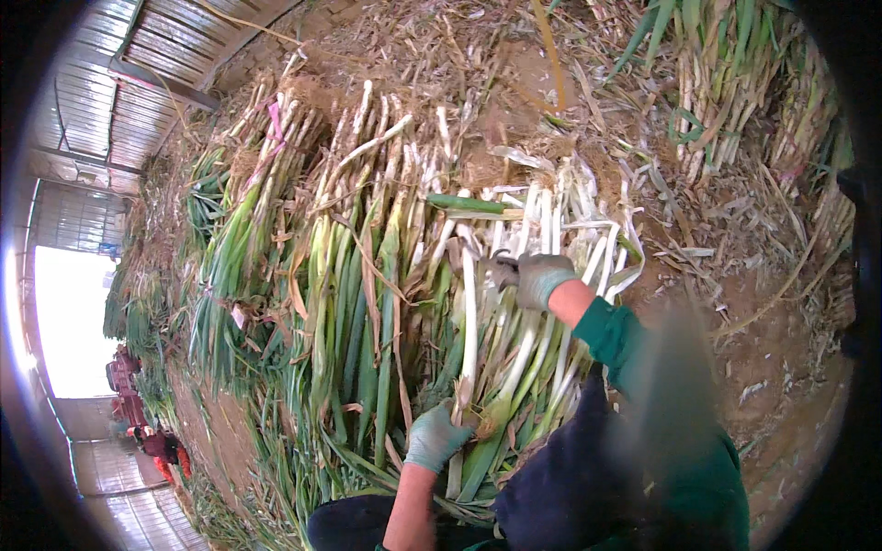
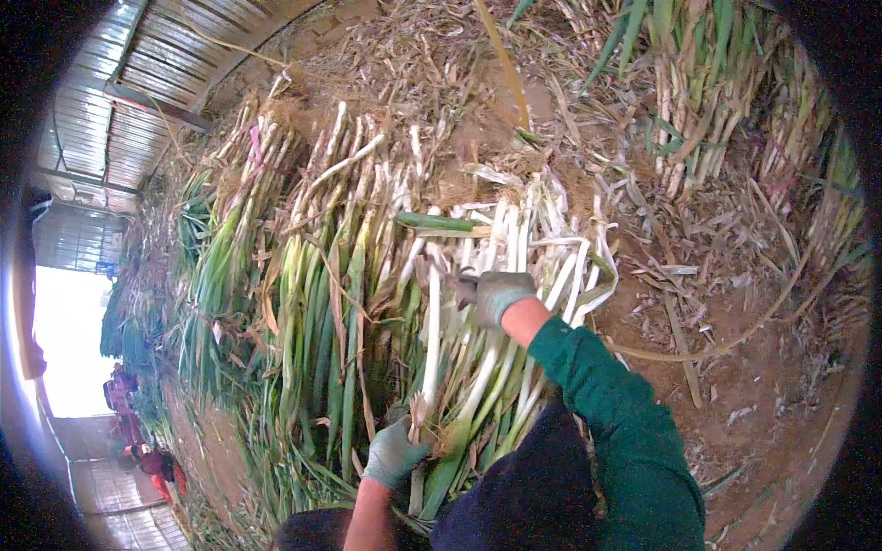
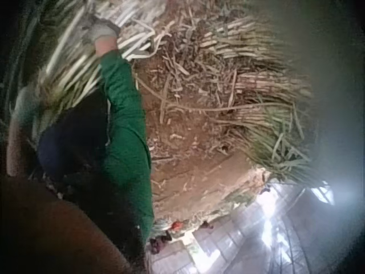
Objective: The person sits on the ground and uses a knife to trim the white ends of long green stalks. The trimmed stalks are placed in a pile, and the cut ends are discarded on the ground.
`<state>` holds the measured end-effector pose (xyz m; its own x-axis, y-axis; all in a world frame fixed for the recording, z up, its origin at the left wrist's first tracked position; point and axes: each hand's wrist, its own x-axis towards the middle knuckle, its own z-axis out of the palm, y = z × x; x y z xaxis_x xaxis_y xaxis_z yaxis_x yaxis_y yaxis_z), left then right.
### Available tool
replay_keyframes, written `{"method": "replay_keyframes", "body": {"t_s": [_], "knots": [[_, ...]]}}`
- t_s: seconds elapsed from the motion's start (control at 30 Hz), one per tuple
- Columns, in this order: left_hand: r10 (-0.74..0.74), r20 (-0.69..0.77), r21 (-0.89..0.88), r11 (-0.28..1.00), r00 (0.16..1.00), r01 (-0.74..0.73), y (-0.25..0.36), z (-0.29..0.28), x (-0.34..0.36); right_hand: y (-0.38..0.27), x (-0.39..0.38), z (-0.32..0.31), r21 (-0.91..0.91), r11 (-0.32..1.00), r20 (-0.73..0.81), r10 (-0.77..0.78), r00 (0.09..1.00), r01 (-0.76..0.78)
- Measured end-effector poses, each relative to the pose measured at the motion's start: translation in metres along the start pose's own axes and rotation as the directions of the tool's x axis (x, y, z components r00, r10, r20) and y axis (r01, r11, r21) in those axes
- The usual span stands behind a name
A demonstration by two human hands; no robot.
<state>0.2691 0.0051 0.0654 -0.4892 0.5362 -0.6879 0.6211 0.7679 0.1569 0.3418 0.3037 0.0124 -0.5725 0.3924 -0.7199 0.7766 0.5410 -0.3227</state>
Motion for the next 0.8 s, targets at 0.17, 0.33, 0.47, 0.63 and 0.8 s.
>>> {"method": "replay_keyframes", "body": {"t_s": [0.17, 0.33, 0.47, 0.63, 0.8], "knots": [[0.104, -0.052, -0.110, 0.988, 0.993, -0.109, 0.001, 0.006, 0.002, 0.006, 0.008, -0.008, -0.028, 0.999, -0.138, -0.035, 0.990, 0.032], [0.152, -0.091, -0.057, 0.986, 0.984, -0.158, -0.012, 0.000, -0.013, 0.020, 0.016, -0.020, 0.080, 0.997, -0.174, 0.011, 0.985, 0.003], [0.097, -0.051, -0.088, 0.991, 0.994, -0.102, -0.010, -0.007, -0.014, 0.011, 0.001, 0.004, 0.034, 0.996, -0.127, -0.076, 0.989, 0.081], [0.125, -0.055, -0.125, 0.983, 0.991, -0.131, -0.008, -0.005, -0.006, 0.014, 0.018, -0.002, -0.001, 0.999, -0.104, -0.047, 0.993, 0.047], [0.101, -0.060, -0.132, 0.985, 0.993, -0.108, -0.007, -0.013, -0.023, 0.018, -0.001, -0.007, 0.061, 0.998, -0.050, -0.019, 0.999, 0.022]]}}
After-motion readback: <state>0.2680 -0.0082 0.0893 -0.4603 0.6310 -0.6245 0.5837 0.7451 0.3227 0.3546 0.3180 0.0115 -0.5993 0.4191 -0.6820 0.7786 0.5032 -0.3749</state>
